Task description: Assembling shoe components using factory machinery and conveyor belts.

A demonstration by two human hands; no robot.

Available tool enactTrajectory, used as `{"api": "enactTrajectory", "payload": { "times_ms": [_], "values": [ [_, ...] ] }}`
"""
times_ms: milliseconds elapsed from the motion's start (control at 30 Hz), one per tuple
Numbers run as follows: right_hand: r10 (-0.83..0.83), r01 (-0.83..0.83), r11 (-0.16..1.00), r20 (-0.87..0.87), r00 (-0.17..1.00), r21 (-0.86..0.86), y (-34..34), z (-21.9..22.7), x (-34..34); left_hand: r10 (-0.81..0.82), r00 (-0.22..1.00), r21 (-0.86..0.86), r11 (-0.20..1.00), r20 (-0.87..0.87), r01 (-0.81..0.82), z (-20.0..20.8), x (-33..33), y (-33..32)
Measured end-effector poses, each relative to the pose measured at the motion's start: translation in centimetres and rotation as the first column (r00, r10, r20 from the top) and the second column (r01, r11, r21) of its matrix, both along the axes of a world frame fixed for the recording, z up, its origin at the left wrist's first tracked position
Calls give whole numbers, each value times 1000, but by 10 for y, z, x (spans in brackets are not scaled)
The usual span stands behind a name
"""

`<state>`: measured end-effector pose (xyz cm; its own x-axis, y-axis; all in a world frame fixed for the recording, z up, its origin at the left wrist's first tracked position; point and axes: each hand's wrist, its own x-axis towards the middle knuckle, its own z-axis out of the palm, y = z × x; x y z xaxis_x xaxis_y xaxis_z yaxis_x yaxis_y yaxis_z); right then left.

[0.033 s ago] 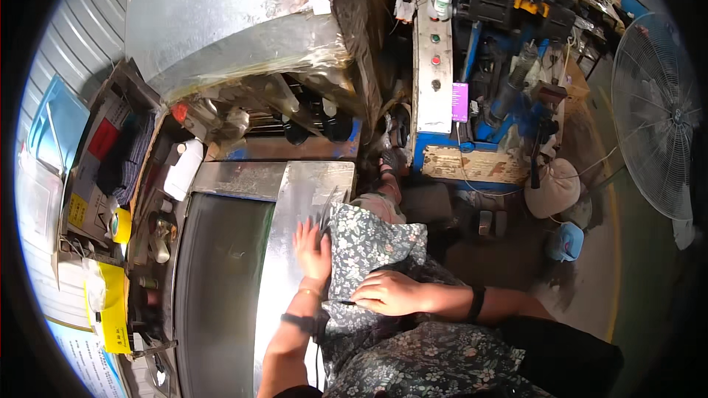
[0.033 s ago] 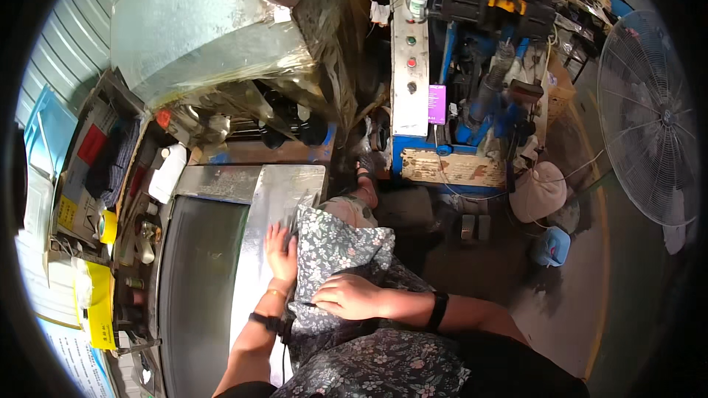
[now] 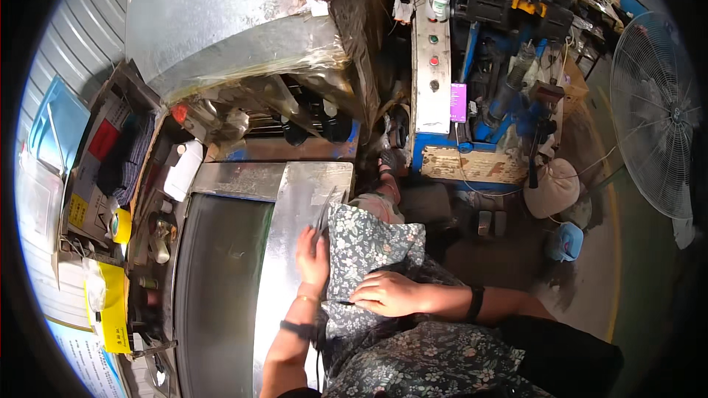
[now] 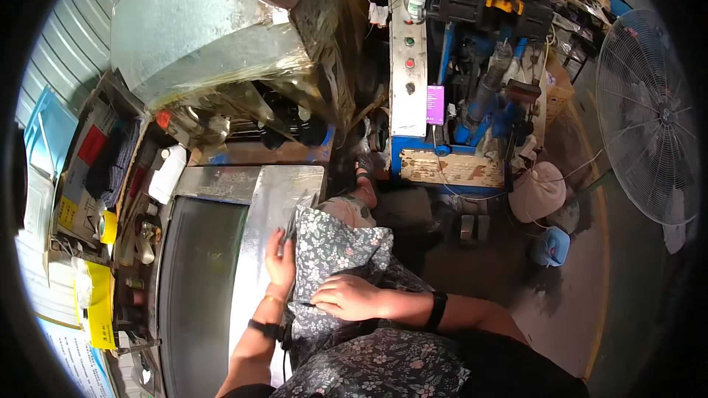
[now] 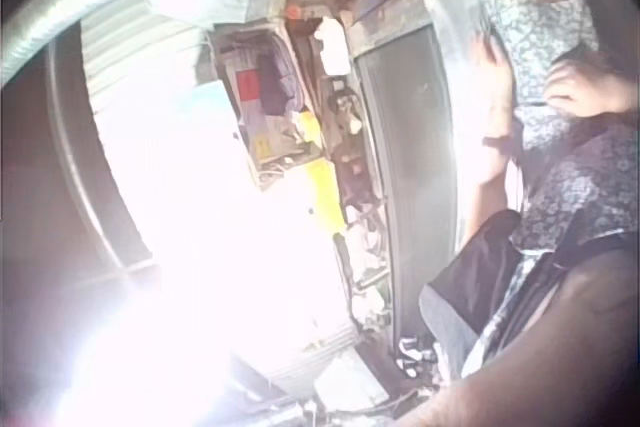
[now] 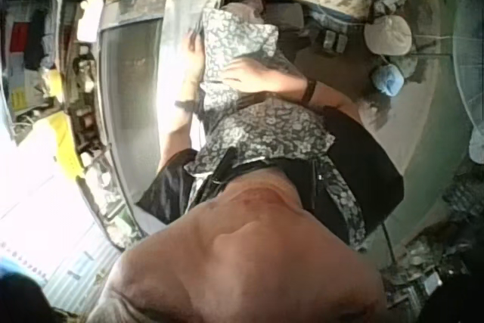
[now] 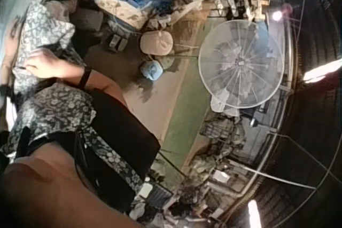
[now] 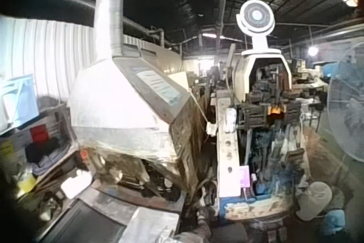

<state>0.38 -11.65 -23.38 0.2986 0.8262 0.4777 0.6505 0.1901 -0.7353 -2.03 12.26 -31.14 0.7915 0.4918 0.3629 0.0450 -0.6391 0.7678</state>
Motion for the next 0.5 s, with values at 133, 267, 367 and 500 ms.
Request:
{"api": "enactTrajectory", "payload": {
  "times_ms": [133,267,367,500],
  "values": [
    [157,-148,987,150,976,-68,4,-4,-18,-259,966,-93,962,-1,258,102,-85,-53],
    [318,-261,942,305,898,-213,14,2,-10,-561,820,414,723,-116,553,123,-136,-75],
    [213,-183,974,246,946,-137,17,6,-9,-164,924,32,982,-345,187,97,-203,-32],
    [262,-238,962,214,941,-132,23,21,-21,563,735,498,793,-378,-351,66,-376,21]
  ]
}}
